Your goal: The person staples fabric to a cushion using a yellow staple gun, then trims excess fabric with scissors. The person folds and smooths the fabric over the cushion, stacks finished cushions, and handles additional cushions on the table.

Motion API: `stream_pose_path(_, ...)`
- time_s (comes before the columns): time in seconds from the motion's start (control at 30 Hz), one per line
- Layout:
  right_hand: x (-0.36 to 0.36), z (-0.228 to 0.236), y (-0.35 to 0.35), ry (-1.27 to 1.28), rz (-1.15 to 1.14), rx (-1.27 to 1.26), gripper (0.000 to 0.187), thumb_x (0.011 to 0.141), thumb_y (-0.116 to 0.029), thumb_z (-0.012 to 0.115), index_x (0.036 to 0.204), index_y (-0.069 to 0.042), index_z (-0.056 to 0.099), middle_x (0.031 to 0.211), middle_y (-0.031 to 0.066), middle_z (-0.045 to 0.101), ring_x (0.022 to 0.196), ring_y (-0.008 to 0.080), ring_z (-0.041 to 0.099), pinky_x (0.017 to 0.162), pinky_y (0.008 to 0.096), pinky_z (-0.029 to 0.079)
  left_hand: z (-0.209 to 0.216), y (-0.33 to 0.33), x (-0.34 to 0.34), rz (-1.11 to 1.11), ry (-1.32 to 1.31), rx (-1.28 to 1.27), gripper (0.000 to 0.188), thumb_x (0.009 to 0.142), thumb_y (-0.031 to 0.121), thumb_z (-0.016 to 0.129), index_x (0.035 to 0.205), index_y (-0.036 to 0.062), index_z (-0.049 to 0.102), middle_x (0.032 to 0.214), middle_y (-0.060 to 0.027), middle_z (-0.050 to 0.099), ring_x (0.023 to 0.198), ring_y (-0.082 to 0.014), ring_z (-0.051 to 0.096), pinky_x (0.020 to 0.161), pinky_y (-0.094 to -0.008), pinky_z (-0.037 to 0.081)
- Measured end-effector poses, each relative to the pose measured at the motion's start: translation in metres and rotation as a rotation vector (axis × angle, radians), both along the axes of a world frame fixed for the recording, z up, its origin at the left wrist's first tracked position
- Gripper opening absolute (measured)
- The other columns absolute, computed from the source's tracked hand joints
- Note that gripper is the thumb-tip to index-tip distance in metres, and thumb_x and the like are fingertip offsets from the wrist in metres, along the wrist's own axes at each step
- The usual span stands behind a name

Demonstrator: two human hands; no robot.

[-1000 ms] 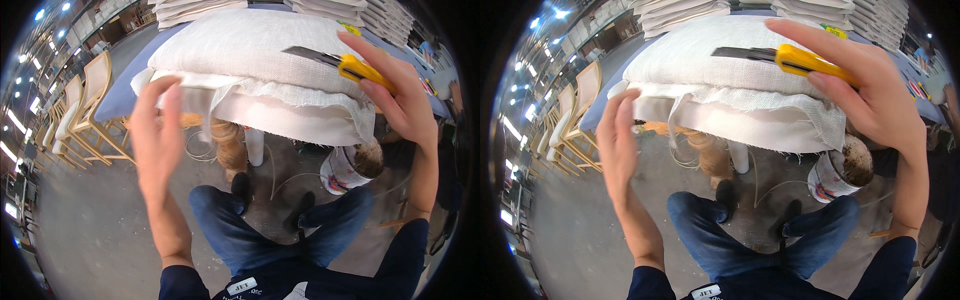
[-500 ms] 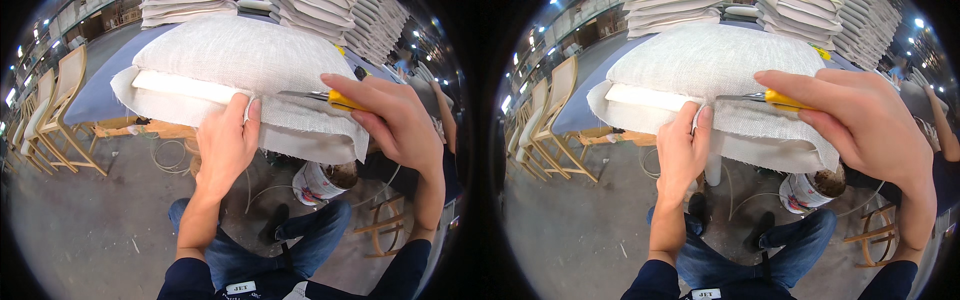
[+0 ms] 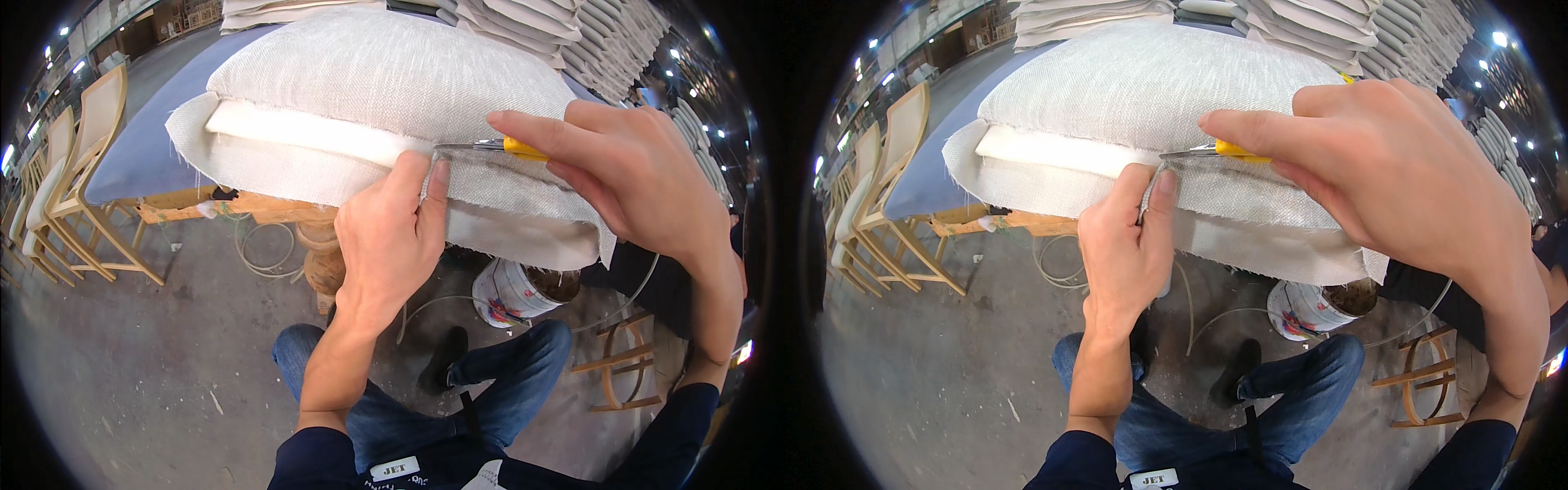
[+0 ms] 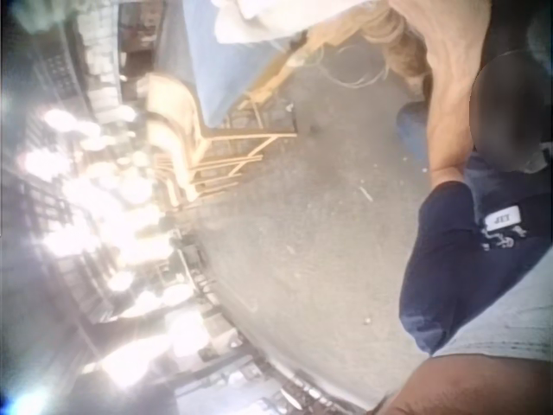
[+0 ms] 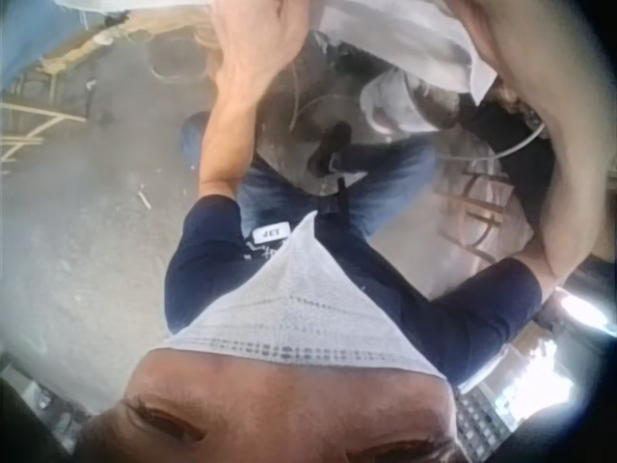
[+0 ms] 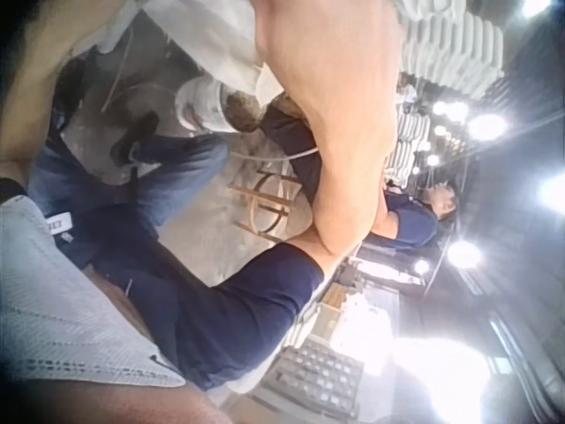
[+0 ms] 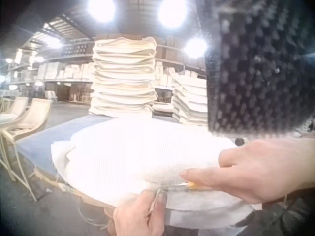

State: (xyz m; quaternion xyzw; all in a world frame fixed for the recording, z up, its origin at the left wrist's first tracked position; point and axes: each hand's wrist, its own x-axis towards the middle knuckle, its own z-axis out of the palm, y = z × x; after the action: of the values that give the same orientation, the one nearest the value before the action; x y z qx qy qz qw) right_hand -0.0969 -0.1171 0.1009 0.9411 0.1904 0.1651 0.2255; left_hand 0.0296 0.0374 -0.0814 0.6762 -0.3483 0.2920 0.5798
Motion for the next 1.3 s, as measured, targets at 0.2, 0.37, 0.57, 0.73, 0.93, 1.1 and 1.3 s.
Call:
stream_pose_path(0.2, 0.007, -0.005, 0.006, -0.054, -0.024, -0.045, 0.053, 0.095, -0.011, 0.073, 0.146, -0.025, 0.068, 0.074, 0.0069, 0.058, 0.064, 0.0287, 0.059, 0.06, 0.043, 0.044, -0.002, -0.001, 0.001, 0.001, -0.043, -0.039, 0.017, 0.107, 0.016, 0.068, 0.101, 0.0003, 0.066, 0.06, -0.014, 0.049, 0.05, -0.0185, 0.042, 0.051, -0.0331, 0.038)
stream_pose_path(0.37, 0.005, -0.005, 0.002, -0.009, -0.044, 0.003, 0.052, 0.096, -0.01, 0.072, 0.147, -0.022, 0.067, 0.074, 0.0084, 0.06, 0.066, 0.0292, 0.061, 0.061, 0.0435, 0.044, 0.002, 0.0, -0.004, 0.007, -0.031, -0.009, 0.022, 0.104, 0.017, 0.07, 0.089, 0.0062, 0.058, 0.061, -0.0144, 0.056, 0.052, -0.0379, 0.058, 0.049, -0.0456, 0.04)
stream_pose_path(0.57, -0.004, -0.003, -0.012, 0.053, -0.079, 0.044, 0.053, 0.096, -0.008, 0.07, 0.148, -0.018, 0.066, 0.075, 0.0104, 0.062, 0.07, 0.0309, 0.062, 0.065, 0.0454, 0.045, 0.001, 0.003, -0.011, 0.0, -0.066, -0.007, 0.021, 0.103, 0.017, 0.072, 0.089, 0.0067, 0.061, 0.062, -0.0132, 0.057, 0.053, -0.0368, 0.058, 0.048, -0.0443, 0.041)
stream_pose_path(0.73, -0.013, -0.006, -0.023, 0.073, -0.119, 0.092, 0.053, 0.097, -0.006, 0.068, 0.149, -0.017, 0.065, 0.079, 0.0121, 0.064, 0.072, 0.0327, 0.063, 0.067, 0.0464, 0.046, 0.002, 0.003, -0.02, -0.001, -0.138, 0.009, 0.019, 0.1, 0.016, 0.074, 0.089, 0.0071, 0.063, 0.064, -0.0117, 0.057, 0.053, -0.0345, 0.058, 0.049, -0.0422, 0.042)
stream_pose_path(0.93, -0.026, -0.009, -0.034, 0.086, -0.148, 0.123, 0.055, 0.096, -0.003, 0.065, 0.15, -0.015, 0.064, 0.084, 0.0144, 0.065, 0.075, 0.0356, 0.065, 0.069, 0.0479, 0.046, 0.005, 0.004, -0.032, -0.029, -0.271, 0.027, 0.015, 0.09, 0.008, 0.081, 0.089, 0.0079, 0.066, 0.063, -0.0083, 0.055, 0.052, -0.03, 0.057, 0.049, -0.0398, 0.043)
stream_pose_path(1.1, -0.036, -0.008, -0.04, 0.121, -0.218, 0.145, 0.056, 0.095, -0.003, 0.065, 0.15, -0.015, 0.063, 0.084, 0.0154, 0.065, 0.075, 0.0367, 0.064, 0.069, 0.048, 0.046, 0.006, 0.01, -0.036, -0.12, -0.371, 0.048, 0.012, 0.088, 0.003, 0.082, 0.091, 0.0001, 0.07, 0.065, -0.0105, 0.055, 0.05, -0.0278, 0.049, 0.049, -0.0351, 0.039)
stream_pose_path(1.3, -0.051, -0.008, -0.053, 0.111, -0.205, 0.144, 0.057, 0.094, -0.003, 0.067, 0.149, -0.014, 0.064, 0.084, 0.0145, 0.065, 0.075, 0.0355, 0.063, 0.068, 0.0476, 0.045, 0.009, 0.015, -0.05, -0.185, -0.399, 0.083, 0.015, 0.085, 0.006, 0.083, 0.089, 0.0002, 0.07, 0.064, -0.0084, 0.054, 0.05, -0.0262, 0.049, 0.049, -0.0345, 0.039)
